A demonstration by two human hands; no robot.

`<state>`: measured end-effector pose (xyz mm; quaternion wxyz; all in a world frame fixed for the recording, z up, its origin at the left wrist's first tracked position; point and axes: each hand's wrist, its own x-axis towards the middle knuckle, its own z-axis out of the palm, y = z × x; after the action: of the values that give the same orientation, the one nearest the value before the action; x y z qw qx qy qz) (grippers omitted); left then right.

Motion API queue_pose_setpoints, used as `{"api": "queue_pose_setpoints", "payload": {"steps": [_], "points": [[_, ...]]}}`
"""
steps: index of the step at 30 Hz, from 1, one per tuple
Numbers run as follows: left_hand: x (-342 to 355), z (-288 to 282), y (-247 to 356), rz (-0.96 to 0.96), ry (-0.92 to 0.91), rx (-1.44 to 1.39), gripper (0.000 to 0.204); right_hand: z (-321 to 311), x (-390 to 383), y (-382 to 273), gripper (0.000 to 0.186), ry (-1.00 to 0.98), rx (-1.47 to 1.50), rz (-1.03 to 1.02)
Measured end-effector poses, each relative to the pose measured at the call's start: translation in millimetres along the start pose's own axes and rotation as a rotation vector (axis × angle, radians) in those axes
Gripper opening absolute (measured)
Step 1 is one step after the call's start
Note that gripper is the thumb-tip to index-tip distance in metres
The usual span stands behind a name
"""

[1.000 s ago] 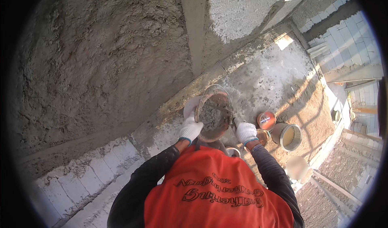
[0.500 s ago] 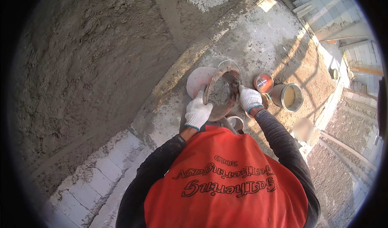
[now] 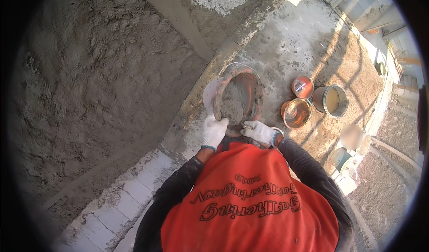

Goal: The person scoops wet cement from a bucket with a trowel and applies it to a wall, smoothing the surface. They then mix more cement on the floor using a hoe and scoop it into a bucket.

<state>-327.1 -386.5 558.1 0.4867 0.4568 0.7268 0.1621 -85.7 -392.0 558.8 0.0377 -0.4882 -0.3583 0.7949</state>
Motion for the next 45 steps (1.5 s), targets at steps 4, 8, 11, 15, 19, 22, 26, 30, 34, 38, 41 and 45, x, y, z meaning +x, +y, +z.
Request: {"api": "queue_pose_setpoints", "payload": {"steps": [4,8,11,15,19,22,26,30,34,38,41,45], "points": [[-2.7,-1.0,31.2,-0.071,0.050,-0.142,0.032,-23.4,4.0,28.2,0.025,0.117,-0.051,0.012],[6.9,-1.8,29.9,0.032,0.101,-0.163,0.035,-23.6,-4.9,18.9,0.029,0.177,-0.071,-0.012],[11.9,-7.7,46.2,-0.021,0.067,-0.122,0.036,-26.3,-11.2,16.4,0.028,0.192,-0.071,-0.100],[39.3,-6.2,34.7,-0.014,0.021,-0.267,0.046,-23.8,-0.7,9.8,0.031,0.259,0.168,-0.020],[65.1,-26.0,30.0,-0.111,-0.022,-0.313,0.052,-33.6,-12.7,15.2,0.045,0.276,0.474,-0.171],[85.1,-39.7,21.3,-0.248,-0.004,-0.357,0.049,-48.4,-40.8,-5.9,0.035,0.453,0.884,-0.328],[118.6,-61.8,-1.1,-0.378,0.006,-0.478,0.042,-87.0,-23.5,-14.1,0.032,1.210,0.591,-0.464],[127.6,-100.5,-2.6,-0.401,0.108,-0.463,0.040,-105.9,-2.6,-84.9,0.040,1.673,0.264,-0.244],[130.5,-126.0,-4.7,-0.367,0.157,-0.369,0.050,-76.0,88.7,-204.1,0.047,1.697,0.267,-0.126],[150.4,-120.5,-1.1,-0.224,0.110,-0.205,0.055,-55.1,182.7,-370.2,0.050,1.066,0.250,-0.385],[165.3,-134.5,-23.0,-0.086,0.178,-0.243,0.055,15.7,84.4,-489.0,0.053,0.849,0.332,-0.774],[176.7,-119.4,-34.1,0.041,0.223,-0.290,0.063,27.0,44.9,-442.2,0.056,0.938,0.179,-0.932]]}}
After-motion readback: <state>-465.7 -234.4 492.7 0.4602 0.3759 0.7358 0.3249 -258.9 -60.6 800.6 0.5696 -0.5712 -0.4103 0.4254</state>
